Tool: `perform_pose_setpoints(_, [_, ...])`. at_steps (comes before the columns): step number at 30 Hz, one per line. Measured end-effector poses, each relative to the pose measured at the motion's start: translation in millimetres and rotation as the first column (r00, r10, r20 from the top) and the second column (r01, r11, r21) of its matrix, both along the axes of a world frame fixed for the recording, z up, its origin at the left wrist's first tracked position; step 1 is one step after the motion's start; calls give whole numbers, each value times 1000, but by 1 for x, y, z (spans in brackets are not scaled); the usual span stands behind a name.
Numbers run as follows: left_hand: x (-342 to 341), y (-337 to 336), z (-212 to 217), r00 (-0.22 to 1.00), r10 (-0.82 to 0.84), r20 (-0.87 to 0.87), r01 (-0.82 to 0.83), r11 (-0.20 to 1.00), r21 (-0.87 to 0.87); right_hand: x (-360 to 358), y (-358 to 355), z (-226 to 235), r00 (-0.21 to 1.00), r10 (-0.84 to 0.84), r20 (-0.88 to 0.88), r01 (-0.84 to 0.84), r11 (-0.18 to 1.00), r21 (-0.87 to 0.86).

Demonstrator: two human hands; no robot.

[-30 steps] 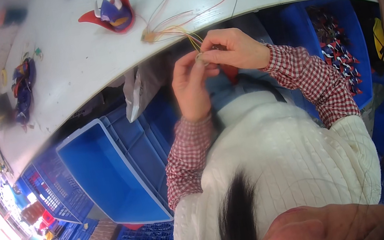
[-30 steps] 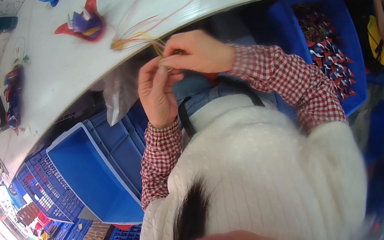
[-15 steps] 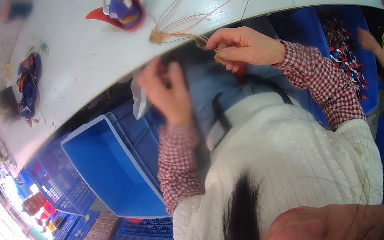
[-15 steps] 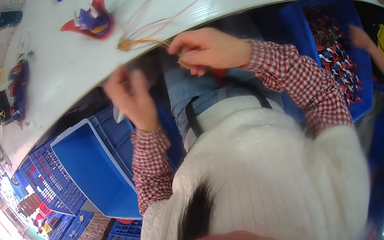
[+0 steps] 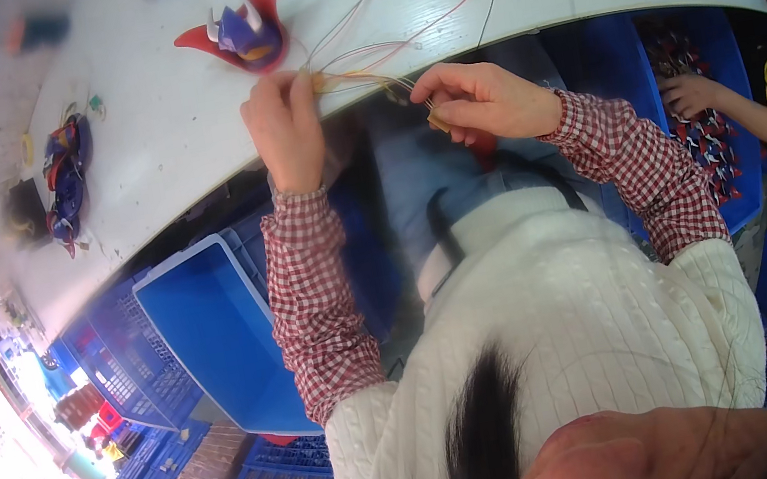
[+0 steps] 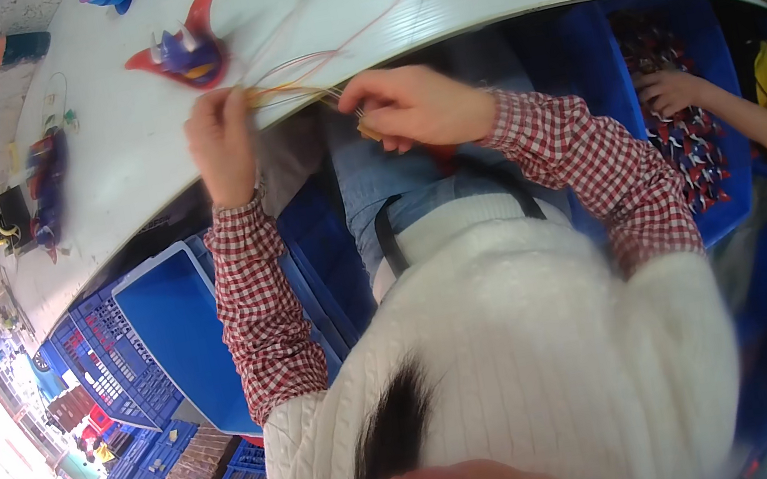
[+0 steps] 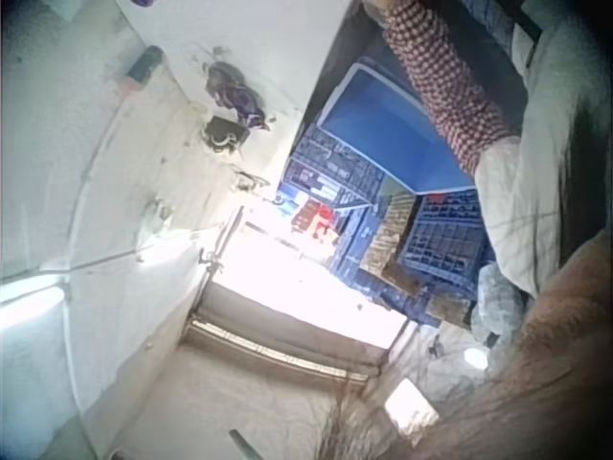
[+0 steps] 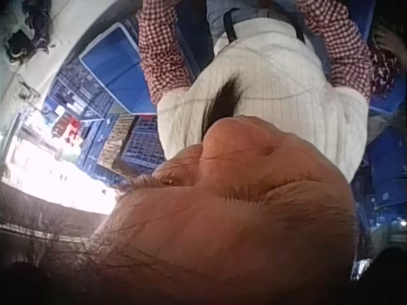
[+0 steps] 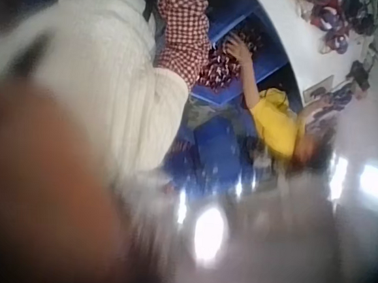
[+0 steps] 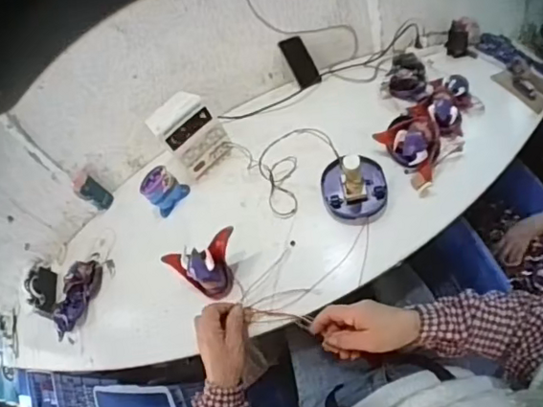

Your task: Assembling and wiring small toy components at a workbench.

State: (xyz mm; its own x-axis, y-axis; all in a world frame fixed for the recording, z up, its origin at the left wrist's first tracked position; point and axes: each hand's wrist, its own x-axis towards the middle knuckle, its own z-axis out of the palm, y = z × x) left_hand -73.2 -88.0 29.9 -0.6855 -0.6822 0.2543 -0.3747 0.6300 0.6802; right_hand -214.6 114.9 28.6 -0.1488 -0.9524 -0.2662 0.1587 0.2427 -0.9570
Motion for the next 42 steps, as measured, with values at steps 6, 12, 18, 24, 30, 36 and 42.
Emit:
perform_pose_setpoints(6, [-3,-3,-2,999,29,45,-35,988,152,3,-1,-1,1000,-1,-1,1,1000,-11])
perform_pose_setpoints(12, [0,-5,-7,995,22,93,-33,992,123,6,-1,-2,1000,-8,-24,8,1000,-7])
perform_pose_setpoints(18, [12,34,-4,965,128,-228,-175,964,-201,4,0,-6,999,-42,-24,41,998,-42])
perform_pose_setpoints(24, [44,115,-52,971,99,-218,0,910,415,5,1,-5,997,-53,59,55,998,-31])
perform_pose_setpoints(30, [20,102,-89,913,147,-380,228,588,776,9,2,-2,998,-39,48,40,999,-16])
perform_pose_setpoints(36, [12,100,-81,926,159,-342,265,373,889,10,2,-7,997,-79,-11,78,995,-57])
perform_pose_setpoints(42, [8,94,-92,966,14,-259,210,547,810,8,3,-1,993,-113,43,115,993,-42])
